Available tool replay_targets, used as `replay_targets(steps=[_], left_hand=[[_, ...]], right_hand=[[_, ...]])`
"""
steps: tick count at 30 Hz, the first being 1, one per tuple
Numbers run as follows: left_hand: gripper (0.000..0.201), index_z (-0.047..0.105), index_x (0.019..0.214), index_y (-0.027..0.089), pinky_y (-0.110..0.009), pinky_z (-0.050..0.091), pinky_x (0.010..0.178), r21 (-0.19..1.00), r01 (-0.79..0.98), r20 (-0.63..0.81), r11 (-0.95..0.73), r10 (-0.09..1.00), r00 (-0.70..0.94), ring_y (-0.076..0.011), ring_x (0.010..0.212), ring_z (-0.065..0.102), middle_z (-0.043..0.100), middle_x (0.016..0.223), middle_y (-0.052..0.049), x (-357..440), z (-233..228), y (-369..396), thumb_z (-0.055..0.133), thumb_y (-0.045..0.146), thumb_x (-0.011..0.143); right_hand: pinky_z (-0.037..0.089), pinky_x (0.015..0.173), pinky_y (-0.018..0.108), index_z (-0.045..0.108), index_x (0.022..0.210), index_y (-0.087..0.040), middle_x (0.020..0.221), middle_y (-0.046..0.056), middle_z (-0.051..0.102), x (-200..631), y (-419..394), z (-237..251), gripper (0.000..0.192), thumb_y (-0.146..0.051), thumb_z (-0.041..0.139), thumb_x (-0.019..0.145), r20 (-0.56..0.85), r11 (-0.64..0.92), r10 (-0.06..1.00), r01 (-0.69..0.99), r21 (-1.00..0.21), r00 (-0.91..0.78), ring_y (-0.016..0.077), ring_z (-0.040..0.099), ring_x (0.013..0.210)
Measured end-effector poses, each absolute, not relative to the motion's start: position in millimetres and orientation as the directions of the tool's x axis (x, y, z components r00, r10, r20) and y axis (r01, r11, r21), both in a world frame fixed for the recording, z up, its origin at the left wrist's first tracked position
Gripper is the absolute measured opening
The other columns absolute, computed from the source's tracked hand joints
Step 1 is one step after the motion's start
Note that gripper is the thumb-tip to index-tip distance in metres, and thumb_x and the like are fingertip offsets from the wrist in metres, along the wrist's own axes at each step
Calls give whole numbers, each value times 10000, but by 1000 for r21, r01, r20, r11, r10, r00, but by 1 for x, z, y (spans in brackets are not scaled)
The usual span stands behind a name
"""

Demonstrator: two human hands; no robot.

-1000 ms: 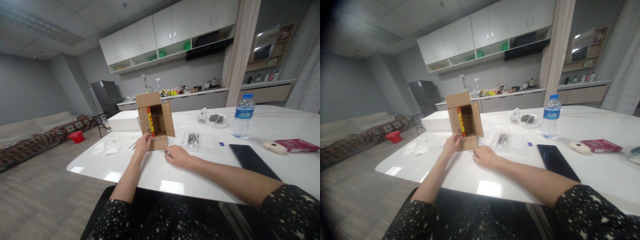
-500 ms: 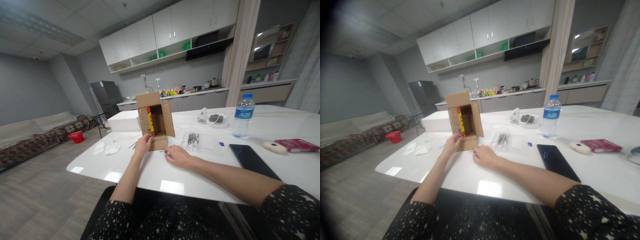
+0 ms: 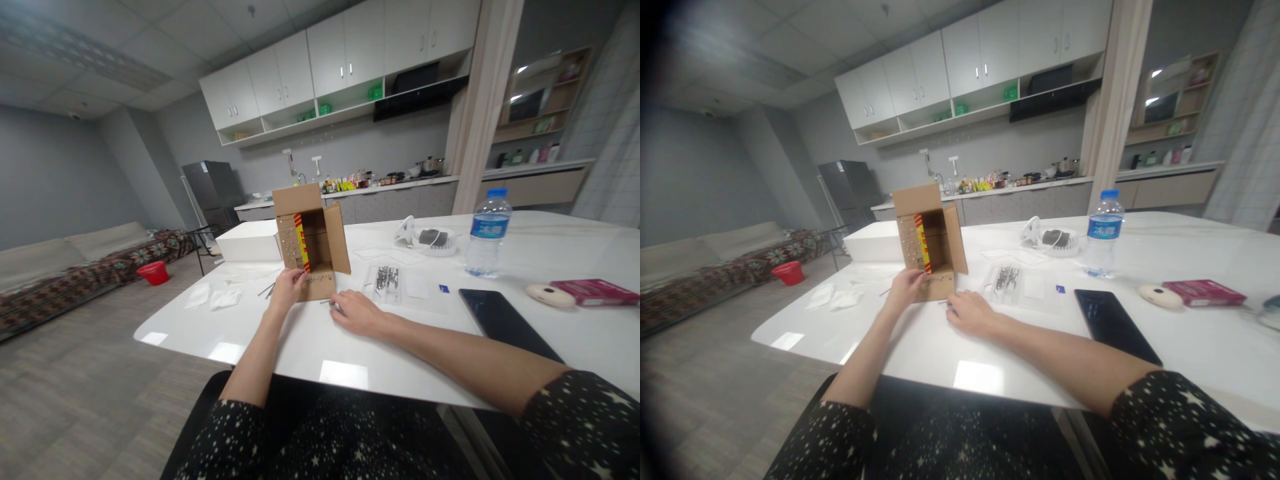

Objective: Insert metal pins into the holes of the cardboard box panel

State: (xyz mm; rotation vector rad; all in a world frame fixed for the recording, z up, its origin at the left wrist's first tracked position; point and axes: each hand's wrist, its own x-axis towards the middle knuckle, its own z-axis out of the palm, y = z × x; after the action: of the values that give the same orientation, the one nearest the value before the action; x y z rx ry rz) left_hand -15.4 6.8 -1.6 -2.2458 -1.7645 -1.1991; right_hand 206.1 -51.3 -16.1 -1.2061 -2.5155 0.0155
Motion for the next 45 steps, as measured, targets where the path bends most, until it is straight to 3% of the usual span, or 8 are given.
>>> replay_targets(steps=[11, 25, 37, 45], left_hand=[[234, 728, 849, 188, -283, 476, 717, 503, 789, 557, -352, 830, 15, -201, 758, 672, 754, 841, -70, -17, -2, 9, 547, 335, 871], [254, 677, 776, 194, -268, 421, 638, 481, 815, 536, -323, 844, 18, -178, 650, 624, 719, 713, -33, -12, 5, 0, 518, 371, 863], [239, 710, 849, 181, -288, 466, 717, 439, 832, 569, -341, 822, 37, -196, 770, 648, 732, 849, -71, -16, 1, 7, 523, 329, 864], [227, 711, 846, 186, -276, 455, 682, 459, 812, 523, -361, 848, 81, -190, 741, 652, 744, 815, -56, -14, 4, 1, 539, 332, 867]], right_hand=[[351, 785, 301, 609, 1017, -166, 980, 91, 672, 206, -51, -16, 212, -278, 451, 930, 297, 641, 759, 746, -181, -580, 213, 580, 925], [347, 778, 297, 601, 1008, -166, 975, 92, 669, 205, -51, -16, 203, -268, 445, 927, 290, 638, 760, 753, -161, -582, 208, 578, 916], [354, 765, 308, 609, 996, -165, 959, 91, 670, 206, -51, -16, 215, -281, 441, 930, 312, 645, 751, 749, -154, -582, 217, 584, 902], [350, 756, 307, 612, 997, -165, 966, 96, 672, 205, -50, -18, 217, -282, 439, 937, 301, 637, 758, 758, -144, -579, 216, 581, 894]])
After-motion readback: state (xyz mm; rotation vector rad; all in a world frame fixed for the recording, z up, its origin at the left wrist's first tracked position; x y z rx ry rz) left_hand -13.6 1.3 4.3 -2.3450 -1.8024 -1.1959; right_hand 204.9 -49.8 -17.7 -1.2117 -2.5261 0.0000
